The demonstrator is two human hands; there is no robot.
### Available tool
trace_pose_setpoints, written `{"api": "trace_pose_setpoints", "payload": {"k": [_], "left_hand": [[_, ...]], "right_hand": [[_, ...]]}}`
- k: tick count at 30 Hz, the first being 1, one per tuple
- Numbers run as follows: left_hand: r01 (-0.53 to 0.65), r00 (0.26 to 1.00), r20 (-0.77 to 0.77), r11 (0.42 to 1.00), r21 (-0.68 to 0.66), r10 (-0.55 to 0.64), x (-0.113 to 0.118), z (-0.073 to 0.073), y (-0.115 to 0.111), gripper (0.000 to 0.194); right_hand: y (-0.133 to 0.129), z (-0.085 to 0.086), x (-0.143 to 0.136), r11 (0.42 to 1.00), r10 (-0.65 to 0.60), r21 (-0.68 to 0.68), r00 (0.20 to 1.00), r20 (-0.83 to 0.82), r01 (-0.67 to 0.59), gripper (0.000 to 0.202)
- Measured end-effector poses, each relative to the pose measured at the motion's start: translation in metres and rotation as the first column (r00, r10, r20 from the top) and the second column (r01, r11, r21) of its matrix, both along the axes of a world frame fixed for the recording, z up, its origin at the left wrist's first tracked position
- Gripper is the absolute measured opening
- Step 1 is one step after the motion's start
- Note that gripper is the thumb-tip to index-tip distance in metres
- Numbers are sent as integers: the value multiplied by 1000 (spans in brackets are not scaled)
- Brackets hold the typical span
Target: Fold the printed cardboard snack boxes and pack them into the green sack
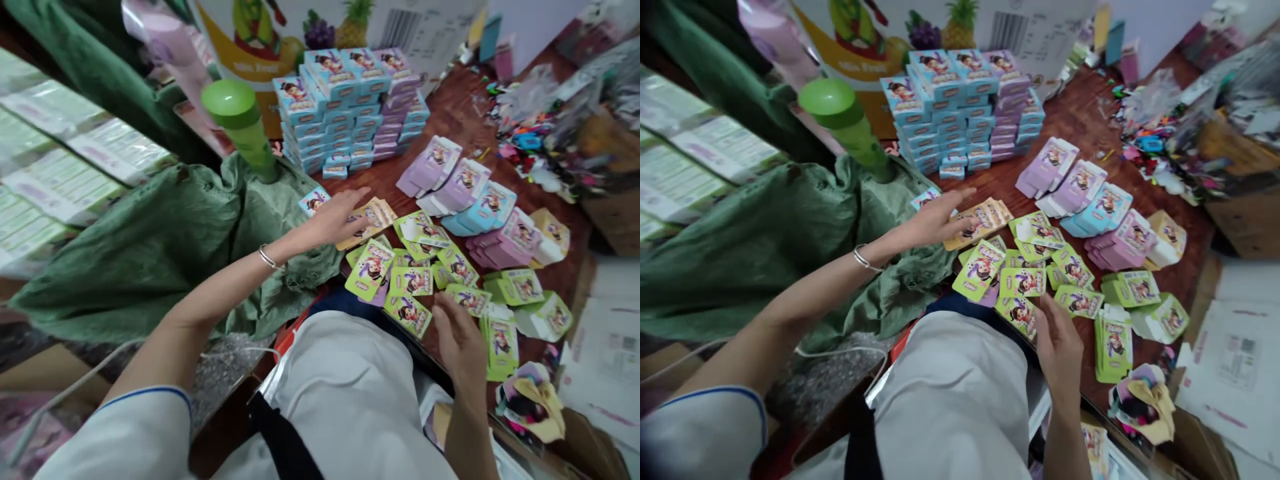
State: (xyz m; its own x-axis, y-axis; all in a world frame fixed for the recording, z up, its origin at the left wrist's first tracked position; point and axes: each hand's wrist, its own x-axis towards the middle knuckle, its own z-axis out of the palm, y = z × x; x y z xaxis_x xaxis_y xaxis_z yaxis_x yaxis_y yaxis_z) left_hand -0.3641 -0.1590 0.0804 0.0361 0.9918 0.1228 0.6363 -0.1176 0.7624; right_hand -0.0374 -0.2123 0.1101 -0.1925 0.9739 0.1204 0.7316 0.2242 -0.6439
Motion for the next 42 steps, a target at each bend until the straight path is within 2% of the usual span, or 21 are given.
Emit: {"api": "trace_pose_setpoints", "payload": {"k": [2, 4, 6, 9, 11, 14, 17, 20, 22, 24, 26, 28, 31, 33, 35, 38, 42], "left_hand": [[96, 995, 7, 977, -191, -96, -1, -10, 23, 83], [165, 986, 54, 935, -314, -157, -5, -19, 39, 89], [149, 985, 132, 939, -310, -113, -11, -25, 48, 90], [-27, 972, 224, 981, -191, 70, -26, -24, 50, 85], [-101, 973, 188, 979, -179, 134, -43, -22, 45, 87], [-114, 991, 32, 954, -279, 128, -73, -26, 28, 94], [-145, 989, -53, 925, -351, 135, -95, -41, 10, 104], [-135, 991, -62, 903, -407, 121, -100, -56, 0, 112], [-126, 991, -97, 902, -412, 94, -97, -59, 0, 107], [-103, 988, -143, 921, -377, 52, -91, -54, 2, 99], [-75, 988, -153, 951, -301, 29, -82, -41, 4, 85], [-33, 994, -105, 970, -241, 8, -71, -26, 5, 72], [134, 984, -81, 963, -232, -156, -48, -13, 4, 79], [215, 941, -209, 947, -237, -266, -31, -14, 5, 96], [219, 880, -375, 951, -220, -290, -14, -21, 8, 106], [215, 817, -502, 957, -193, -284, 7, -31, 15, 104], [215, 790, -544, 958, -188, -284, 26, -31, 28, 103]], "right_hand": [[-11, -10, 14, 977, -122, -184, 991, -60, 109, 36], [-17, -18, 5, 943, -181, -313, 966, -187, 116, 38], [-11, -22, -20, 935, -178, -353, 919, -352, 46, 42], [24, -21, -66, 960, -64, -268, 868, -492, -81, 52], [56, -20, -91, 976, 66, -161, 909, -412, -144, 64], [98, -21, -113, 956, 280, -70, 958, -66, -285, 85], [124, -28, -122, 904, 427, -129, 877, 223, -407, 100], [141, -38, -123, 874, 485, -208, 819, 306, -440, 100], [152, -45, -121, 862, 501, -257, 815, 290, -438, 93], [165, -49, -116, 840, 524, -310, 816, 245, -446, 85], [179, -48, -111, 813, 545, -353, 819, 178, -464, 79], [194, -44, -107, 812, 530, -364, 838, 129, -457, 75], [214, -38, -113, 844, 476, -380, 855, 205, -379, 73], [224, -38, -122, 841, 471, -440, 827, 308, -316, 78], [230, -40, -132, 805, 506, -520, 787, 353, -285, 83], [229, -41, -144, 751, 568, -571, 765, 304, -331, 83], [226, -37, -146, 735, 557, -596, 790, 257, -325, 86]]}}
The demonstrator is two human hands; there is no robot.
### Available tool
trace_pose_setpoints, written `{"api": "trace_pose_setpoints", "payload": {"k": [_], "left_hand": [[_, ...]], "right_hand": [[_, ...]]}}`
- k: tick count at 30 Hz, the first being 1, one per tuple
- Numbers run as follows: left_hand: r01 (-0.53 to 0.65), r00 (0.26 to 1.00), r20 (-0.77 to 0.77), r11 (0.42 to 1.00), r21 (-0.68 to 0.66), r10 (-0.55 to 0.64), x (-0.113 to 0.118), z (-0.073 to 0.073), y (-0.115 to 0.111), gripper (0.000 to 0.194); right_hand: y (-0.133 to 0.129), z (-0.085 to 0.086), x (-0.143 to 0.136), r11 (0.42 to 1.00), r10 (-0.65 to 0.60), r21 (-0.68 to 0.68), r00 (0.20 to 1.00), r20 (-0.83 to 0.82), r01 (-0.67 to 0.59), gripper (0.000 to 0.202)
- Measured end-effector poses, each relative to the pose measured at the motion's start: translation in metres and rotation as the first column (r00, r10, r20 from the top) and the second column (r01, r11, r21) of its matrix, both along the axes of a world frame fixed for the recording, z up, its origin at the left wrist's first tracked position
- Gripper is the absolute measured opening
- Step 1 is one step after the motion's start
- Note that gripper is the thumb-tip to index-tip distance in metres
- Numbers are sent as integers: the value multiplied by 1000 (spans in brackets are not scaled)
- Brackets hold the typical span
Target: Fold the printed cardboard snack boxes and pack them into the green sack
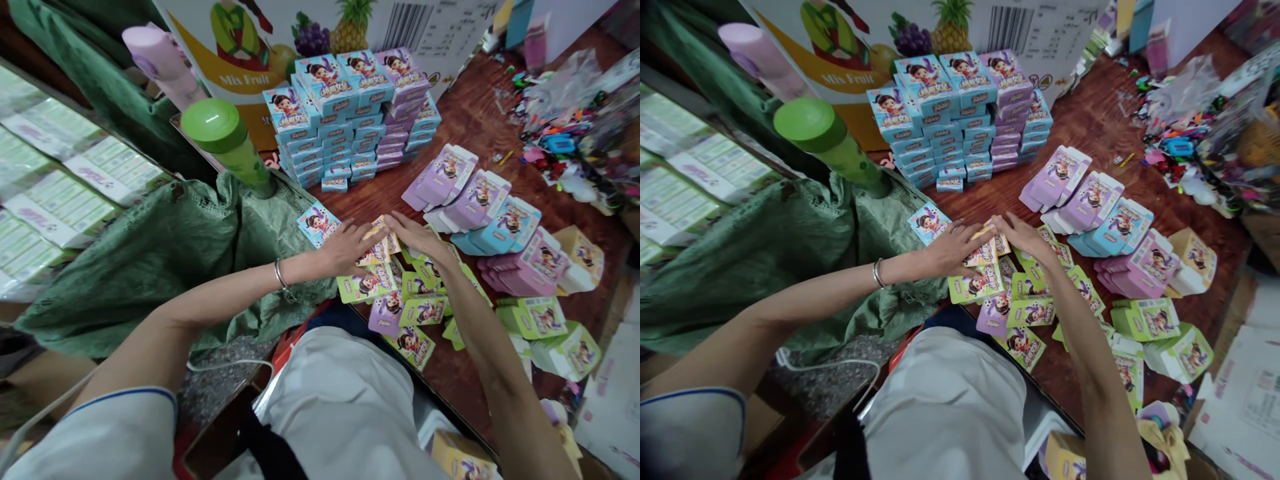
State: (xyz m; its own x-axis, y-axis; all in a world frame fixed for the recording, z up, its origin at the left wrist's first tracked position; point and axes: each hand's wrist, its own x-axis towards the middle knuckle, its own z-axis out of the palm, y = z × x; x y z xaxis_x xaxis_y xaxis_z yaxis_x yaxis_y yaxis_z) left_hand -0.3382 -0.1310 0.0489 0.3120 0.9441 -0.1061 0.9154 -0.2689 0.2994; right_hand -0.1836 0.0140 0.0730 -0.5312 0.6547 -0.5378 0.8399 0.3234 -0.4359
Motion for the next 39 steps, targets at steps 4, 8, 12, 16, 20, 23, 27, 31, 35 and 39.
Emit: {"api": "trace_pose_setpoints", "payload": {"k": [4, 8, 12, 16, 20, 23, 27, 31, 35, 39], "left_hand": [[-7, 1000, -27, 1000, 14, 7, 10, 3, 15, 107], [-62, 998, -18, 998, -16, 62, 12, 3, 22, 115], [-136, 990, 42, 990, -40, 138, 11, -1, 25, 119], [-182, 978, 107, 983, 12, 180, 12, -2, 33, 112], [-190, 975, 127, 979, 68, 181, 19, 23, 43, 98], [-191, 976, 132, 974, 122, 175, 19, 65, 40, 95], [-250, 967, 92, 958, 139, 239, -8, 123, 6, 93], [-344, 937, 4, 925, 162, 348, -70, 133, -60, 96], [-503, 864, 34, 864, 23, 503, -140, 75, -128, 114], [-633, 768, 50, 768, -100, 639, -174, -1, -175, 116]], "right_hand": [[11, 1, 14, 996, -44, -87, 982, -181, 29, 90], [21, -3, 29, 970, 43, -212, 946, -323, -116, 97], [15, -3, 26, 952, 100, -247, 947, -306, -181, 114], [5, -1, 18, 952, -87, -302, 916, -391, -39, 101], [2, 21, 26, 958, -224, -267, 864, -450, 109, 95], [-6, 59, 32, 987, -155, -105, 860, -486, 119, 89], [-33, 107, 4, 1000, 25, 16, 753, -657, -18, 80], [-80, 95, -77, 957, 56, -143, 644, -763, -252, 82], [-129, 32, -166, 903, 82, -261, 735, -673, -340, 81], [-164, -10, -198, 933, 247, -164, 901, -357, -321, 90]]}}
